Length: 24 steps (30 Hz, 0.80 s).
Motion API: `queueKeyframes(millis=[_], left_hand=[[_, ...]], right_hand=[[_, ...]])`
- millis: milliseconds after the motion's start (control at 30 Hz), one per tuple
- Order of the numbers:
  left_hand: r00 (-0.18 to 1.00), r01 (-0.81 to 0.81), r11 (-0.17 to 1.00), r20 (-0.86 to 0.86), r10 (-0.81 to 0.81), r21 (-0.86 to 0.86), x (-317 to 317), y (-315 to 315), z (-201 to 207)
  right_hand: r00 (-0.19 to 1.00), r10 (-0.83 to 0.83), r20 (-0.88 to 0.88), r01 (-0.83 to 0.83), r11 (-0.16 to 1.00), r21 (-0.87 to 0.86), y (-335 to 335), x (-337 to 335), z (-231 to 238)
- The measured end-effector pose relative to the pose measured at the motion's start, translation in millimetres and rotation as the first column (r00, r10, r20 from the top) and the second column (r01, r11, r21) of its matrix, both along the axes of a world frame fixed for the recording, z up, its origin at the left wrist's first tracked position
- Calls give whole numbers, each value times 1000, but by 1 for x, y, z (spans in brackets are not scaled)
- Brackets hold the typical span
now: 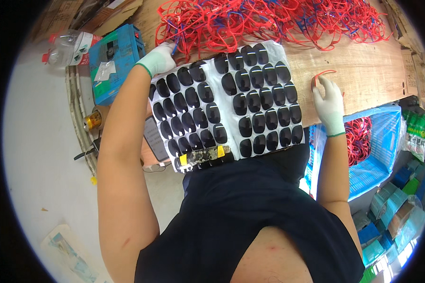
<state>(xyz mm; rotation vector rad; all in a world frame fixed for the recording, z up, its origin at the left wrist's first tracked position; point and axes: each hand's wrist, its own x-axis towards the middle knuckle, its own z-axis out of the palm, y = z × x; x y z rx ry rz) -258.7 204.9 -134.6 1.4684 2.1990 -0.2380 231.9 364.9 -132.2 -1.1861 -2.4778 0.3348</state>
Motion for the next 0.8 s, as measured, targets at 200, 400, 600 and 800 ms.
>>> queueKeyframes(millis=[200, 400, 600, 800], left_hand=[[984, 126, 987, -113, -138, -103, 6, 14, 11], [973, 91, 978, -191, -128, -190, 29, 10, 64], [875, 462, 801, -342, -342, 381, 28, -46, 106], [959, 8, 816, 225, -169, 578, 142, -123, 178]], right_hand=[[949, 273, -158, -290, 952, -96, -10, -133, 50], [936, 213, 280, -191, 976, -105, -7, -174, 56], [978, 180, -102, -188, 980, -72, -15, -163, 47], [797, 166, -581, -376, 889, -262, -87, -101, 89]])
